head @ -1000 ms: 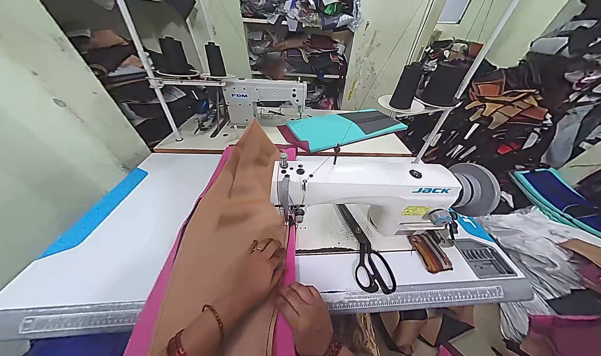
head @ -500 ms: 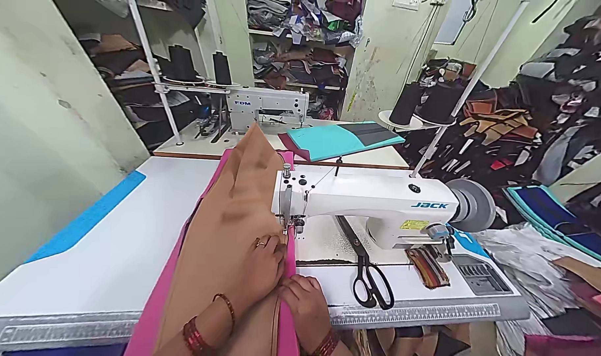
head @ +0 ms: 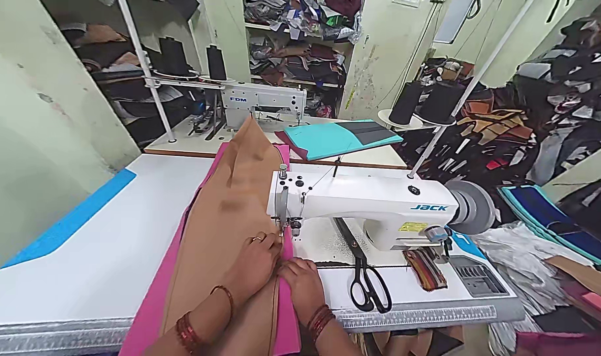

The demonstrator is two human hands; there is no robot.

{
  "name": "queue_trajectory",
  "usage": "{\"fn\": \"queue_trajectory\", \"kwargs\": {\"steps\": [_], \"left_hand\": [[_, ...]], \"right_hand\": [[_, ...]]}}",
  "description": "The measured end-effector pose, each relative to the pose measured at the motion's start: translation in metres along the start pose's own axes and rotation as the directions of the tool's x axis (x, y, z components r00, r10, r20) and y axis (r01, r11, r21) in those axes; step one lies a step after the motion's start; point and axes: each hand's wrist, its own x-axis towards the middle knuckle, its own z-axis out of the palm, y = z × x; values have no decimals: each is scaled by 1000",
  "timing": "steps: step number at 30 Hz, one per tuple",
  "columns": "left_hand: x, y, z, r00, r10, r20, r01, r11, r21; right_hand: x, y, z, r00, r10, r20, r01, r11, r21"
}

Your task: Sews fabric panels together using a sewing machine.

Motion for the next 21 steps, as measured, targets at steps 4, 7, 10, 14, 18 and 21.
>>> {"fn": "queue_trajectory", "kwargs": {"steps": [4,7,10,14,18,21], "left_hand": [[10,-4,0,999,-37,6,37,999,-39],[12,-9,6,998,-37,-48,31,993,-115],[0,-17,5,993,-62,-98,38,973,-227],[-52,-27,-7,892,-436,-122,412,894,-178],[-100,-46,-3,706,-690,-158,672,724,-157],[-107,-47,-1,716,-683,-141,648,726,-228]], "right_hand": [[10,4,-1,999,32,41,-33,999,22],[14,6,-1,993,66,96,-69,997,33],[13,6,-3,986,101,130,-113,990,84],[-7,18,-2,995,28,98,-57,950,307],[-38,11,-11,999,47,13,-48,898,437],[-56,-7,-7,997,31,-67,-9,953,303]]}}
